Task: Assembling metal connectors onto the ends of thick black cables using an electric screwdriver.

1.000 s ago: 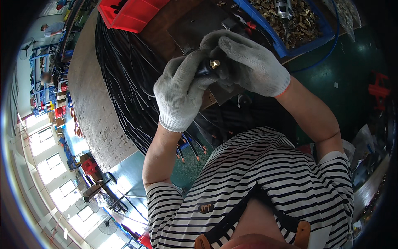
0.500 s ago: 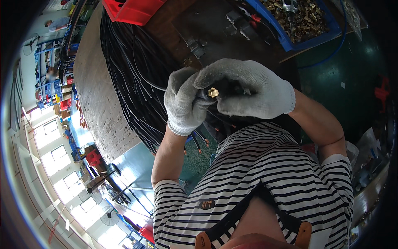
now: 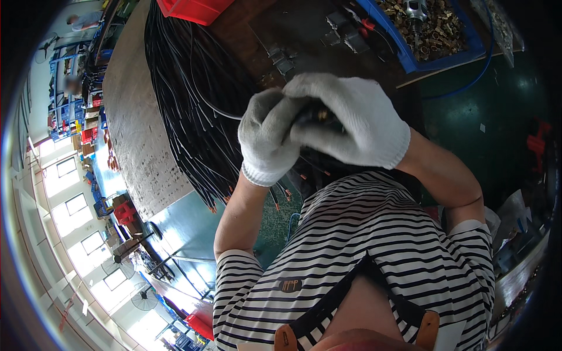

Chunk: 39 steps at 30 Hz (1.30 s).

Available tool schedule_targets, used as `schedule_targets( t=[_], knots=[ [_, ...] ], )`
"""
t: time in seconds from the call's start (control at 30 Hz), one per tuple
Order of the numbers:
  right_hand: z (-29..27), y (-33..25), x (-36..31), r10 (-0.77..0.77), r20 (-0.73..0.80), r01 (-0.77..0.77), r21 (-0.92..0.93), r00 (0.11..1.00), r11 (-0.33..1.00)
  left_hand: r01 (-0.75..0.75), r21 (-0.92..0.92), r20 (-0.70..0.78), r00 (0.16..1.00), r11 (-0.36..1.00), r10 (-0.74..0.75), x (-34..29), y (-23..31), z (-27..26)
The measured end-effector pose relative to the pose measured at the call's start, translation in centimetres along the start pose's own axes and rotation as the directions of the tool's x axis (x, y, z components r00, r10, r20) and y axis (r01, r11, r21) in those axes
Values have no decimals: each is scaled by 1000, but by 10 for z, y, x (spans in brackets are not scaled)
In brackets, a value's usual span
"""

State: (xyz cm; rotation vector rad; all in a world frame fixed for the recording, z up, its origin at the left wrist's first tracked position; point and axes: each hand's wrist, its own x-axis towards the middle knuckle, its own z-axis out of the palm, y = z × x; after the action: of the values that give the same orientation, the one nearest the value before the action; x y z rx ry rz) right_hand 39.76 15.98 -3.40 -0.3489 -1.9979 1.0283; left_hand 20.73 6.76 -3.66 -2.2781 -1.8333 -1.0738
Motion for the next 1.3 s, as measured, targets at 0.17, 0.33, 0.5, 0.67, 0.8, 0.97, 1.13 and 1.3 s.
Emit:
schedule_targets(
  t=[0.17, 0.33, 0.5, 0.67, 0.8, 0.97, 1.13, 1.3],
  knots=[
    [-15, 43, 11, 639, -243, -536, 378, 729, 755, 37, -112, -175, 983, 993, -57, -6, 9, 6],
    [7, 95, 13, -13, -362, -86, -254, 932, 963, 432, -643, 173, 886, 632, -430, 29, -21, 28],
    [28, 94, 68, 728, -163, -560, 536, 666, 632, 237, -962, 138, 850, 135, -508, 133, -84, 17],
    [32, 119, 49, 738, -221, -466, 652, 637, 598, 268, -925, 138, 898, 269, -418, 161, -142, 47],
    [41, 139, 43, 481, -470, -291, 422, 740, 859, 443, -775, 176, 836, 451, -519, 146, -143, 89],
    [36, 121, 48, 594, -317, -489, 354, 739, 797, 167, -904, 51, 956, 393, -290, 153, -167, 70],
    [38, 130, 43, 504, -382, -378, 358, 775, 854, 213, -977, 185, 817, -12, -546, 140, -138, 74],
    [30, 86, 45, 510, -296, -455, 239, 807, 858, -3, -899, 262, 797, -437, -544, 133, -88, 40]
  ],
)
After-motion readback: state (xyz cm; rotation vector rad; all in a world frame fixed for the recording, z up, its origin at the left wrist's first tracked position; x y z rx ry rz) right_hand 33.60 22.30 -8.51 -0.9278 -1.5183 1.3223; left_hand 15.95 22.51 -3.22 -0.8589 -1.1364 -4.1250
